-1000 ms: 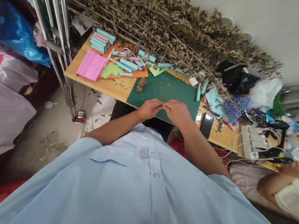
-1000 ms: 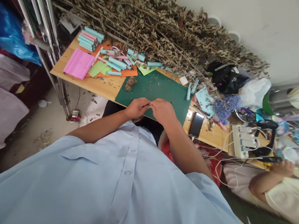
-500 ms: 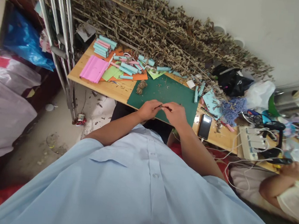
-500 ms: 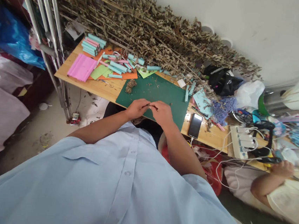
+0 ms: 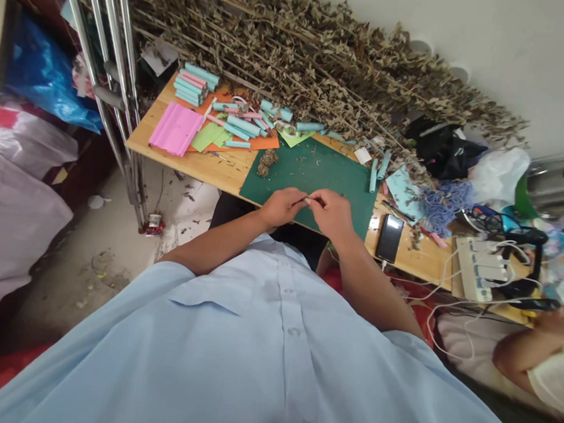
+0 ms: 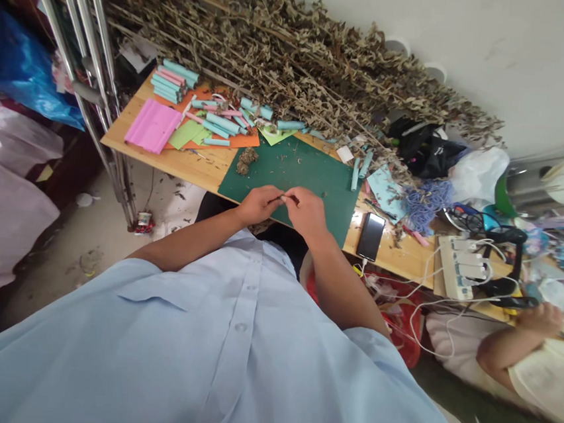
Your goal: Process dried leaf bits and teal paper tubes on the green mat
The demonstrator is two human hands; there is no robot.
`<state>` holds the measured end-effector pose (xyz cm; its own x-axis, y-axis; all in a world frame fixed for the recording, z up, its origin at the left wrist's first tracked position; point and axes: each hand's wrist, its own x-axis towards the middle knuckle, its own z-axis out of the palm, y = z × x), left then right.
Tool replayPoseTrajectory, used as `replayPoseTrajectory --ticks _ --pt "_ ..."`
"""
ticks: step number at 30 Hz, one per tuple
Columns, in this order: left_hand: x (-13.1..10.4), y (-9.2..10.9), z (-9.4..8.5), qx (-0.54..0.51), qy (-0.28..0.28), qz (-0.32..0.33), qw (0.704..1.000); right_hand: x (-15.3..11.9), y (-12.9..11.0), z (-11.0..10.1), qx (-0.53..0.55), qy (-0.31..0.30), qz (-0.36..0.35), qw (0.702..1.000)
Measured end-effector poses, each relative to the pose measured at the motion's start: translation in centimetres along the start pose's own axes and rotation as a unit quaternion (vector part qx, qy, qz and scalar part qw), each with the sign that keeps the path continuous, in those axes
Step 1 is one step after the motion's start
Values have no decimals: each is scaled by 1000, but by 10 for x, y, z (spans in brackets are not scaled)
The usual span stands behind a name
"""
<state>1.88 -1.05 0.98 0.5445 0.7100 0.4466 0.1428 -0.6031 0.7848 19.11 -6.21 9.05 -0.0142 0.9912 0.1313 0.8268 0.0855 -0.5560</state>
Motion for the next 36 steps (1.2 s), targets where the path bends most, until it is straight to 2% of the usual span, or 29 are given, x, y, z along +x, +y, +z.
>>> replayPoseTrajectory --ticks 6,9,15,23,30,33,36 --pt "0 -1 -1 6 -10 0 1000 -13 7 0 5 33 -76 997" --pt "-1 -3 1 7 -5 0 1000 -18 11 -1 5 20 -105 994" --pt "-3 -5 3 6 -2 0 1000 -14 7 -7 -29 -22 -117 992" --pt "-4 -3 2 -12 -1 2 1000 -1 -2 -14 -74 -75 -97 990" --pt "-4 -5 4 -4 -5 5 1000 13 -11 -20 -134 -127 -99 978" --pt "-3 -6 4 3 -5 0 1000 15 -12 -19 -136 -131 -104 977" --pt "-2 -5 4 7 2 -1 1000 9 -8 -17 -106 -94 -107 984"
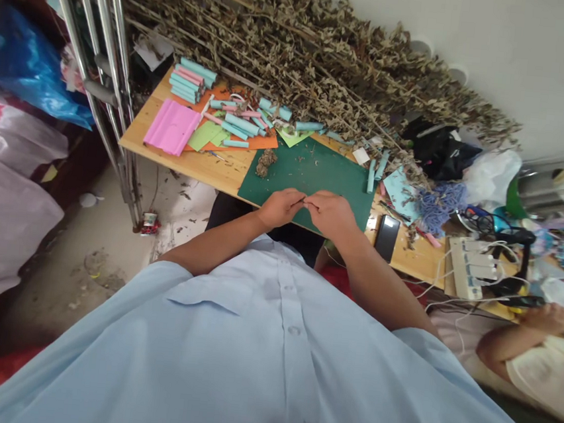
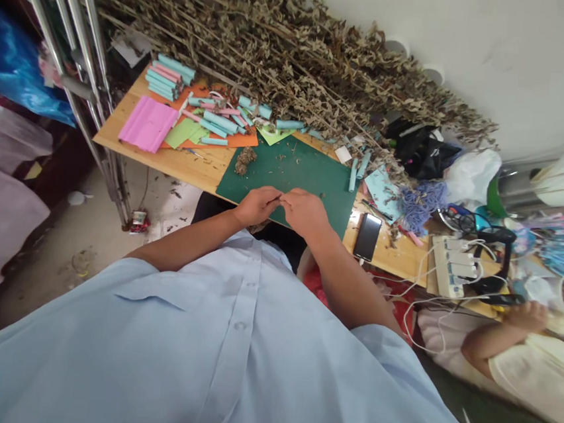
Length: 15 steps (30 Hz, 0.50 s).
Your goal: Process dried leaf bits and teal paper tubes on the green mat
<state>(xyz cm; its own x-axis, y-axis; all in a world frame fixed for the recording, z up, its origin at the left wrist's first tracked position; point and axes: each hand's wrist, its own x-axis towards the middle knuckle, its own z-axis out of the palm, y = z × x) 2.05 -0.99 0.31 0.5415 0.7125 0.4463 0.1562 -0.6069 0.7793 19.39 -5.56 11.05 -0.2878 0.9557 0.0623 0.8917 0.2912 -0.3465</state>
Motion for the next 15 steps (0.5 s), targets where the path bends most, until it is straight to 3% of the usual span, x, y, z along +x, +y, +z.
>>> replayPoseTrajectory --ticks 6,11,15 --pt "0 2 -1 3 -9 1 1000 -19 6 19 94 121 74 985" --pt "-1 0 2 13 3 -13 1000 -22 6 38 241 134 179 945" --pt "-1 1 0 22 -5 -15 1000 -20 5 42 281 124 204 930"
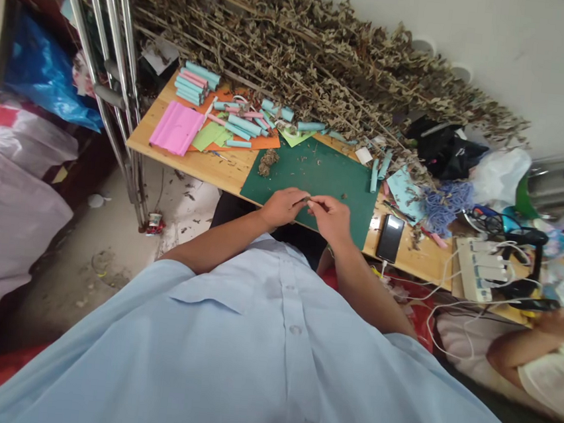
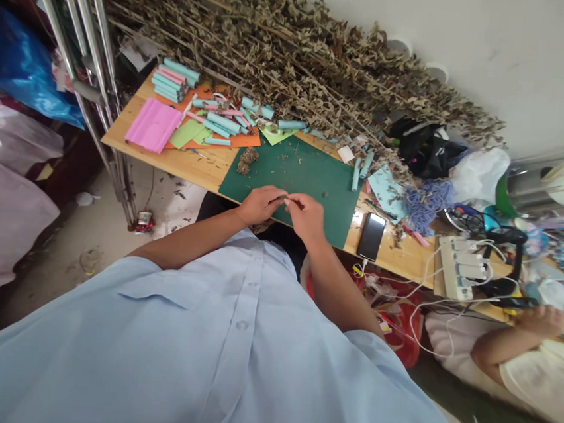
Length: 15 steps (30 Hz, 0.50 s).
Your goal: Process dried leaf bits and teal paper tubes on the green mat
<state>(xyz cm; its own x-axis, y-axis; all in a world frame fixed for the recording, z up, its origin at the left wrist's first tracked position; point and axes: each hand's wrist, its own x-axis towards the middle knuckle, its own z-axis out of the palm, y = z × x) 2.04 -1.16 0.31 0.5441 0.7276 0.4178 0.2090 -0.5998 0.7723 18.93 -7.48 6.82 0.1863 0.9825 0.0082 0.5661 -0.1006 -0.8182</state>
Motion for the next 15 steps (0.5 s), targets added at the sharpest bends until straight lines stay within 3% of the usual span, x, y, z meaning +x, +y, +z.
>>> replayPoseTrajectory --ticks 3,9,15 --pt "0 2 -1 0 -3 11 1000 1 -4 -2 -47 2 -34 998" --pt "-2 3 -1 -6 7 27 1000 3 -14 -6 -187 -2 -181 966" --pt "-2 2 -2 11 -7 21 1000 0 -11 -5 -168 37 -215 961"
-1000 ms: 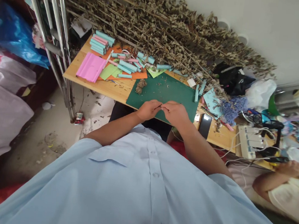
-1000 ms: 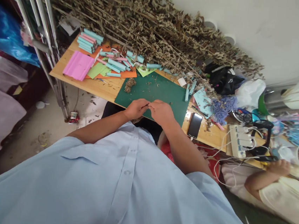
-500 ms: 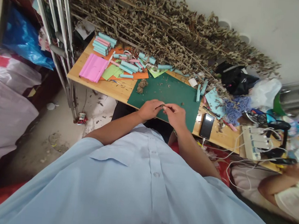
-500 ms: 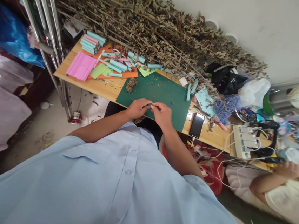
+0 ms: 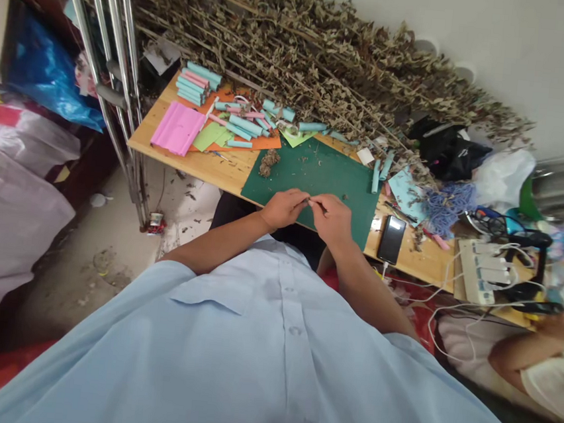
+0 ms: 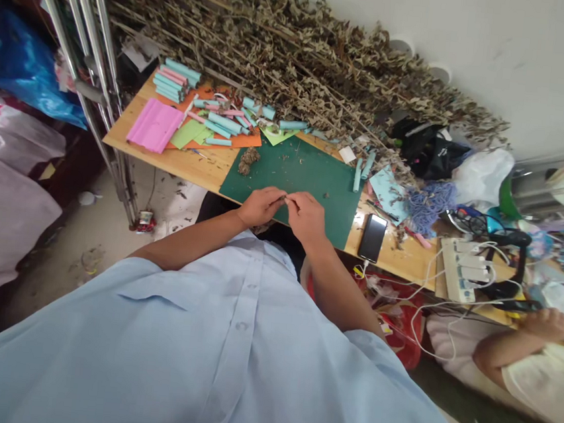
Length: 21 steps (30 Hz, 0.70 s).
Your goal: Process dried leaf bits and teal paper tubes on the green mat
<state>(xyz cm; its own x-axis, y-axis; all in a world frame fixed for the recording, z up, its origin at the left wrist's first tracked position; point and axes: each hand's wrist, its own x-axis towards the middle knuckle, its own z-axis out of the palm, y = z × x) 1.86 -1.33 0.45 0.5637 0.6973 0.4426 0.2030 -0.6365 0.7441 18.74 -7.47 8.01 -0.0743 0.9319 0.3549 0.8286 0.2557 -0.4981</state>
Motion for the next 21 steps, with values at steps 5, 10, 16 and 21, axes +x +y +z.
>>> replayPoseTrajectory --ticks 5,10,16,21 --pt "0 1 0 -10 7 0 1000 -6 1 -1 -1 -4 -27 1000" --pt "1 4 -1 -6 -4 -6 1000 -10 5 1 -40 2 -65 997" --pt "2 3 -1 0 4 -4 1000 -12 6 2 -53 -22 -36 998" --pt "1 3 -1 -5 4 2 1000 -10 3 -3 -43 -44 -34 998"
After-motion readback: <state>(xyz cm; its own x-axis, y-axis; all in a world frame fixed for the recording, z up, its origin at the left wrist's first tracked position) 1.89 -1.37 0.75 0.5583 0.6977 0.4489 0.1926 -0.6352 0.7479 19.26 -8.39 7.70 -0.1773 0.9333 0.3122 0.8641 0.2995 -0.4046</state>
